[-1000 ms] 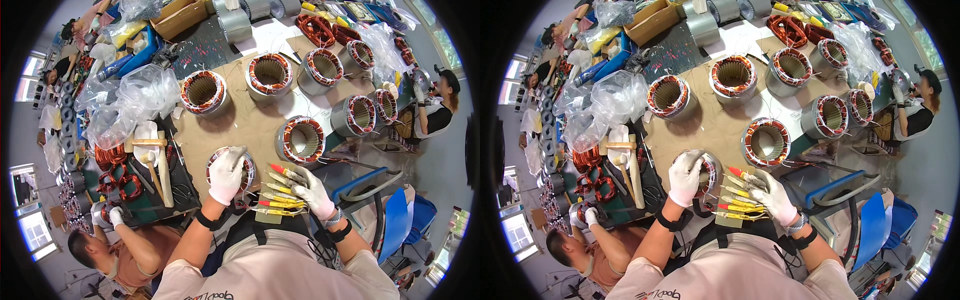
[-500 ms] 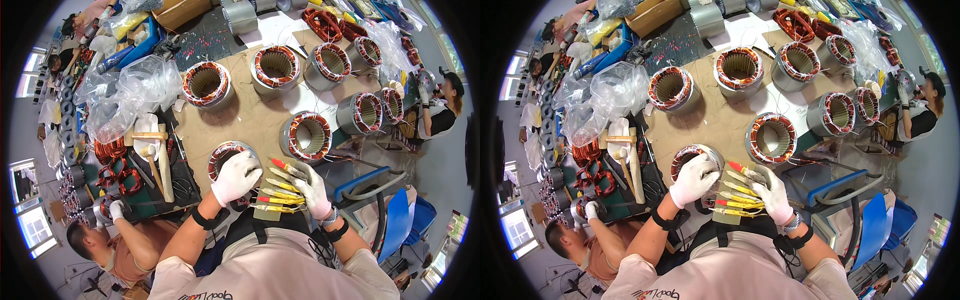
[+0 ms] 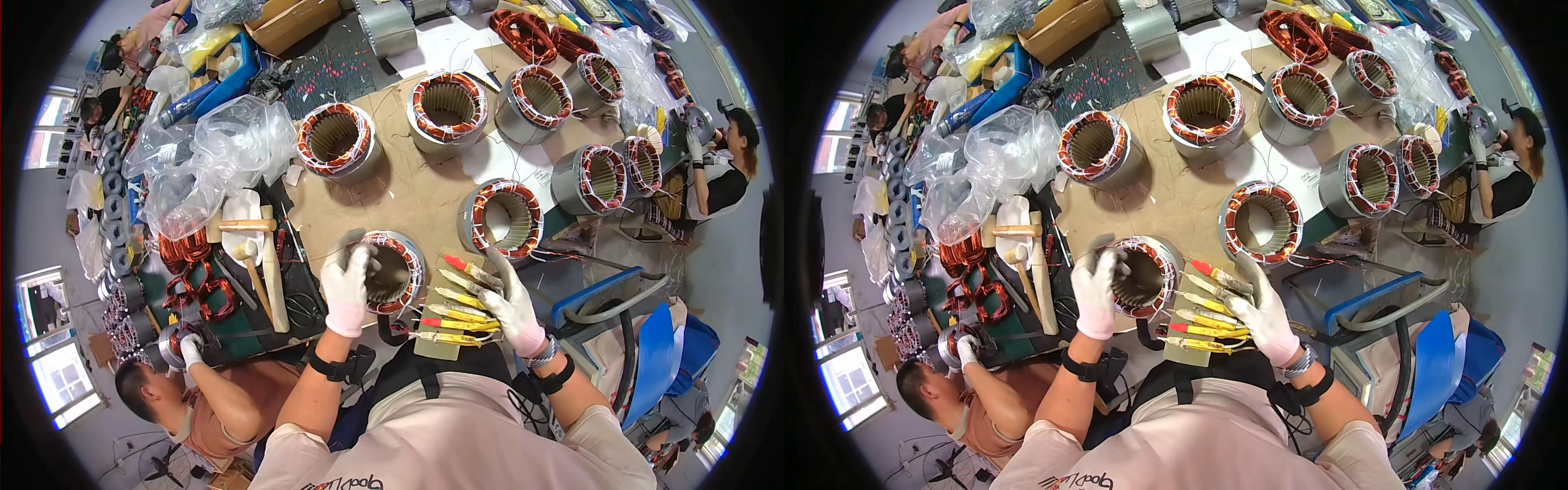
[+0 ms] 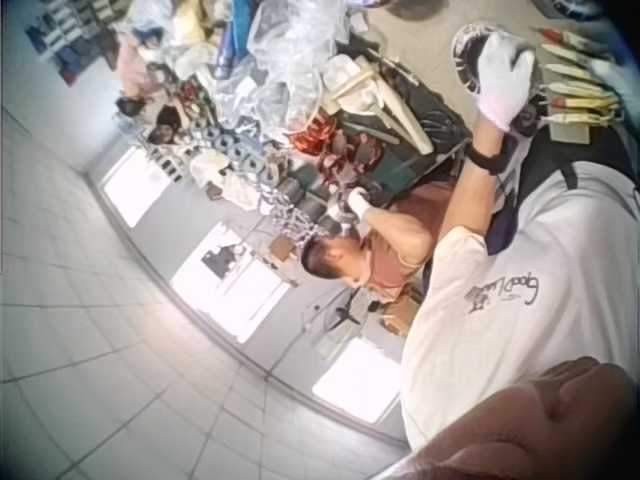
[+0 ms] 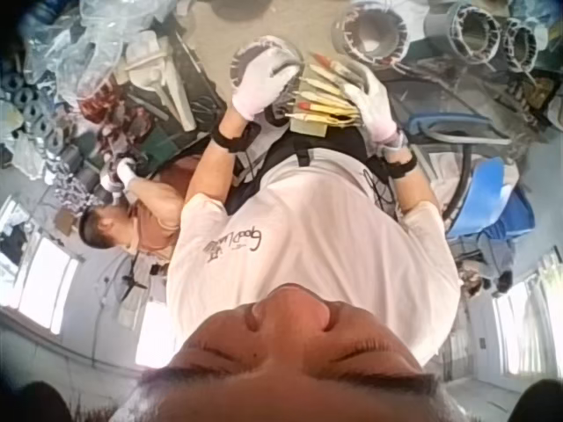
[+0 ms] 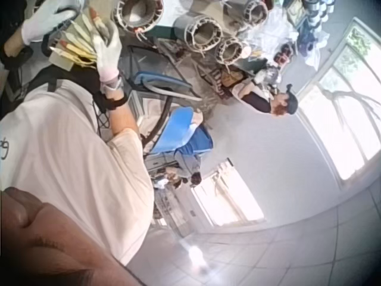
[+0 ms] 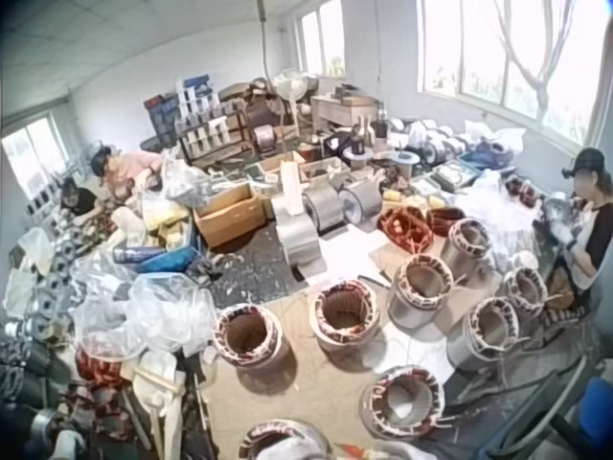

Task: Organizing wiring harnesses and assembling electronic motor stator components in a factory setting.

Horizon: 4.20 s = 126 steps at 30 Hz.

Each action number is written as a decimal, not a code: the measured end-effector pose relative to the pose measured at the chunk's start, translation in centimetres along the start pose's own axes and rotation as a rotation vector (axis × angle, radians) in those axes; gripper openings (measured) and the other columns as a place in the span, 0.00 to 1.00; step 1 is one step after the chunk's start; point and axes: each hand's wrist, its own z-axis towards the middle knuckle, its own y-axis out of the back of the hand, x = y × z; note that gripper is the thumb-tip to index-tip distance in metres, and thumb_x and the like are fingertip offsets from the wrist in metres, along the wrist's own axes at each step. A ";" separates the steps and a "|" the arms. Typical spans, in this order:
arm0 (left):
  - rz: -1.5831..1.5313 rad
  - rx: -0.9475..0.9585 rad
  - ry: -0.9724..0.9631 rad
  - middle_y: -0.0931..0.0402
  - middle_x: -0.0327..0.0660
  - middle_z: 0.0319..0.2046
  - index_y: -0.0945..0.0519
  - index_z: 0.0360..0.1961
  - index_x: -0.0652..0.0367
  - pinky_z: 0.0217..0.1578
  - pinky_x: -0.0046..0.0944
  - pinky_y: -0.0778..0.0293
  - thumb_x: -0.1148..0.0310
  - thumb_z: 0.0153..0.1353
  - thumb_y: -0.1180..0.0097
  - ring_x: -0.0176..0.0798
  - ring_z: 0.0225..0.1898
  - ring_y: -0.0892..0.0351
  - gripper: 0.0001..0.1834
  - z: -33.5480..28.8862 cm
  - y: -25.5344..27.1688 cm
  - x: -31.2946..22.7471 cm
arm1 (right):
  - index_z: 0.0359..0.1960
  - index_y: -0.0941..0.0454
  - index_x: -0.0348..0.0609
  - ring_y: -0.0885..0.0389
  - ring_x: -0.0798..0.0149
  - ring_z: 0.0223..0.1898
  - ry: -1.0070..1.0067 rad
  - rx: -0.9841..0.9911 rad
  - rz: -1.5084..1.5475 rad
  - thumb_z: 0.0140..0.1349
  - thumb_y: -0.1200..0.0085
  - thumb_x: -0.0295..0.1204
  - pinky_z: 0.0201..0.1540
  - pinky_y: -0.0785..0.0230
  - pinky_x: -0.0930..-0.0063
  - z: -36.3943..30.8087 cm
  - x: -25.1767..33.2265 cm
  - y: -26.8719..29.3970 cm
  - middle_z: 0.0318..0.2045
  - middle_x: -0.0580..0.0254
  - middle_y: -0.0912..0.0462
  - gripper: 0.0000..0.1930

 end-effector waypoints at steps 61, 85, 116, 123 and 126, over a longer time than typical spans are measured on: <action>0.452 0.466 -0.126 0.14 0.40 0.37 0.14 0.43 0.67 0.47 0.34 0.23 0.73 0.62 0.36 0.32 0.39 0.18 0.10 -1.0 -2.1 -1.2 | 0.79 0.47 0.33 0.40 0.53 0.78 -0.099 0.144 0.197 0.53 0.28 0.25 0.80 0.49 0.59 -1.1 0.7 0.1 0.76 0.46 0.38 0.53; 0.707 0.487 -0.215 0.15 0.49 0.45 0.20 0.57 0.62 0.41 0.41 0.18 0.70 0.67 0.38 0.41 0.38 0.13 0.18 -9.7 4.5 -1.3 | 0.79 0.48 0.35 0.40 0.53 0.78 -0.022 0.209 0.261 0.52 0.23 0.32 0.80 0.50 0.59 -1.7 0.7 -0.1 0.75 0.48 0.37 0.56; 0.366 0.610 0.184 0.14 0.40 0.33 0.16 0.51 0.66 0.37 0.34 0.19 0.63 0.75 0.47 0.32 0.32 0.15 0.17 -4.4 7.3 3.4 | 0.73 0.38 0.38 0.21 0.50 0.65 -0.032 0.036 0.723 0.72 0.45 0.26 0.67 0.25 0.48 -6.4 -3.5 -5.6 0.67 0.51 0.24 0.29; 0.037 0.463 -0.015 0.16 0.41 0.46 0.23 0.64 0.67 0.47 0.34 0.21 0.57 0.79 0.50 0.32 0.44 0.17 0.24 0.0 2.9 -0.3 | 0.71 0.36 0.36 0.20 0.53 0.64 -0.071 0.010 0.695 0.72 0.46 0.25 0.65 0.23 0.52 -6.0 -4.3 -5.7 0.66 0.51 0.24 0.27; 0.185 0.510 -0.166 0.16 0.39 0.43 0.17 0.54 0.65 0.48 0.35 0.21 0.69 0.76 0.46 0.31 0.45 0.17 0.13 -0.6 1.9 1.1 | 0.71 0.36 0.36 0.20 0.54 0.64 -0.028 -0.028 0.692 0.72 0.45 0.25 0.66 0.24 0.54 -5.9 -4.1 -5.9 0.65 0.53 0.23 0.27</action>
